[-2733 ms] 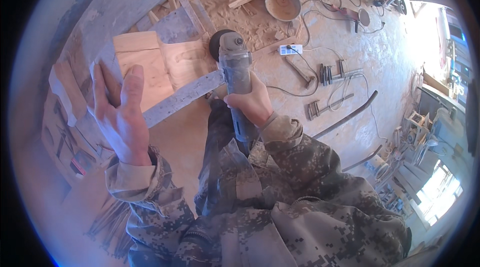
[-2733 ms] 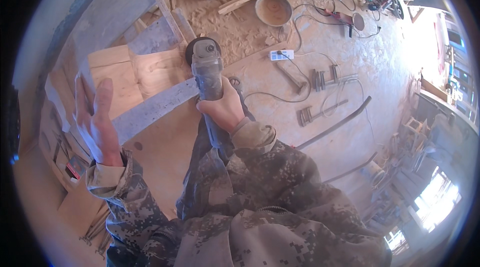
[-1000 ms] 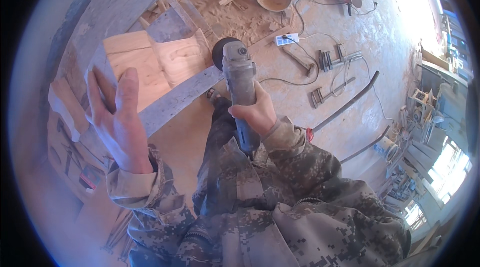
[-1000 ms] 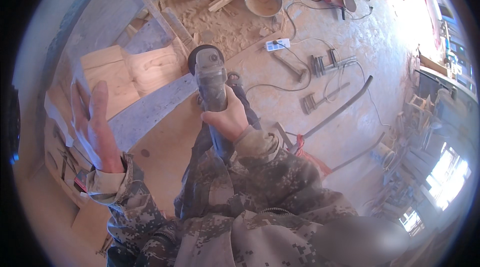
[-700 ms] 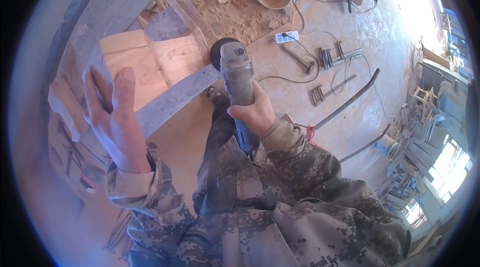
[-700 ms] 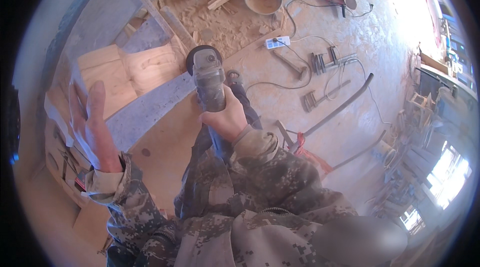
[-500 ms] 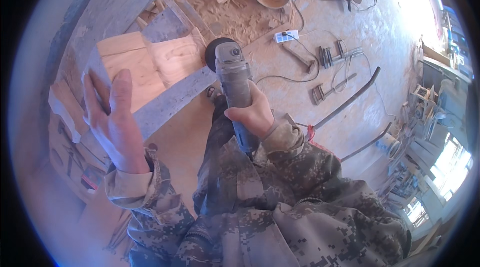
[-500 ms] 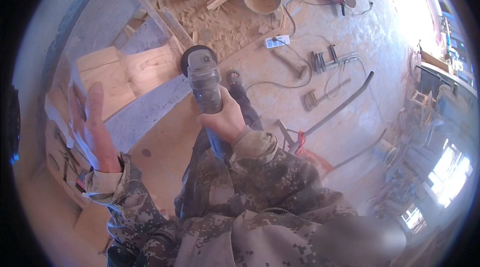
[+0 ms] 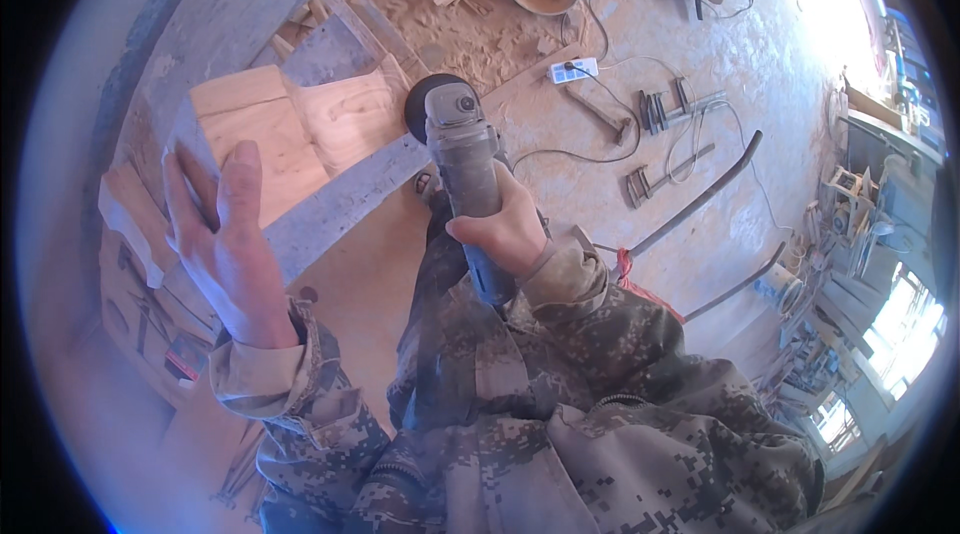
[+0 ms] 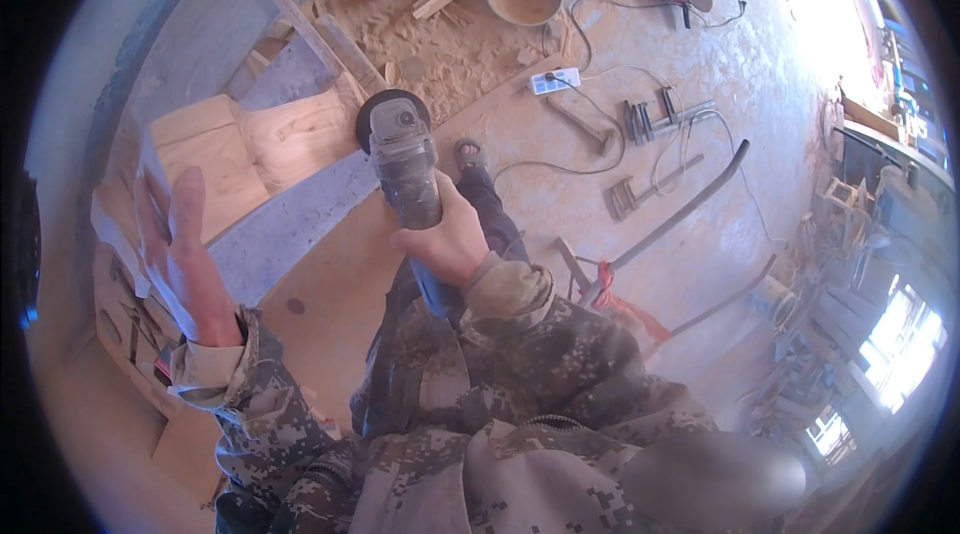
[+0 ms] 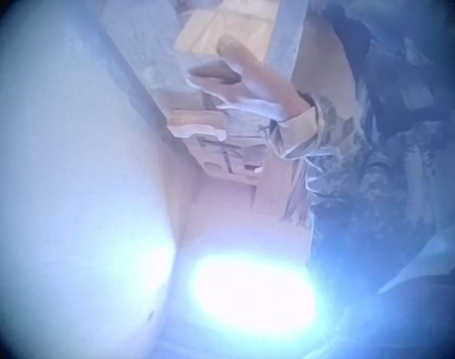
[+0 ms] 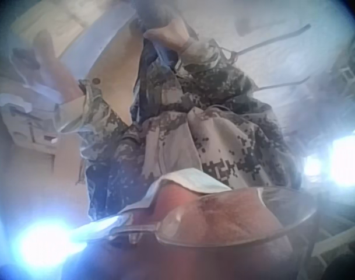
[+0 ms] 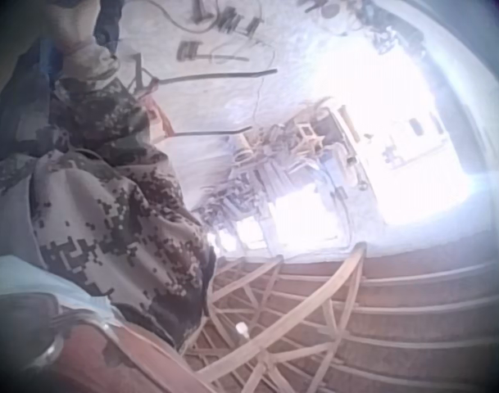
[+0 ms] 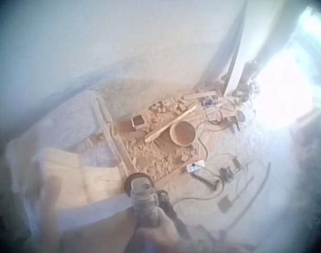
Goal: The person uses an angle grinder to smooth and shape a wooden piece on a workbench. They hold the wood with one hand and operate the grinder with the other, moving the tool along the edges and surfaces to remove material.
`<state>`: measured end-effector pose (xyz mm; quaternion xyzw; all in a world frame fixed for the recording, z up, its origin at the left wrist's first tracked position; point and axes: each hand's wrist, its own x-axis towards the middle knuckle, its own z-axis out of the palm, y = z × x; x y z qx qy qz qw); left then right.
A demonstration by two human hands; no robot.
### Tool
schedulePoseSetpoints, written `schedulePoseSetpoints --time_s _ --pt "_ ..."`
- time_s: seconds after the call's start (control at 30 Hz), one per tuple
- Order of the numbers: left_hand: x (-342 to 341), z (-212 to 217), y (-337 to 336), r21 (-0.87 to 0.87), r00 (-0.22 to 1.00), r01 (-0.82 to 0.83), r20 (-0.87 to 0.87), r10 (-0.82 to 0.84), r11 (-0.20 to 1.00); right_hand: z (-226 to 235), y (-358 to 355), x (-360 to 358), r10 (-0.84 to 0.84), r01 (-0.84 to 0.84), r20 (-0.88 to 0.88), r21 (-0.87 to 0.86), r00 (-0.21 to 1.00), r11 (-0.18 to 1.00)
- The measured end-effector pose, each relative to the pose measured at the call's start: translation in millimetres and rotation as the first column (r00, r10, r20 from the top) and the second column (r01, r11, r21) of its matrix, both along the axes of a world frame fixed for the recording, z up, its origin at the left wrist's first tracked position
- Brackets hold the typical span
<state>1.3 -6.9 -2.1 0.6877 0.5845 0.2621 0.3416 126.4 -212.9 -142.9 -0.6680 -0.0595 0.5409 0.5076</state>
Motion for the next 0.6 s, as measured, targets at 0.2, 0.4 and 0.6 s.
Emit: schedulePoseSetpoints --time_s 0.2,0.4,0.6 --pt "-1 0 -1 -0.018 0.999 -0.021 0.026 0.022 1.000 -1 0 0 -0.019 0.019 -0.012 -0.027 1.000 0.999" --pt "-3 1 -1 0.009 1.000 -0.005 -0.004 0.005 1.000 -7 -5 0 -0.025 0.025 -0.009 -0.008 1.000 1.000" --pt "-1 2 -2 -0.022 0.999 -0.020 0.027 0.021 1.000 -3 0 -8 -0.006 0.006 0.001 0.009 1.000 1.000"
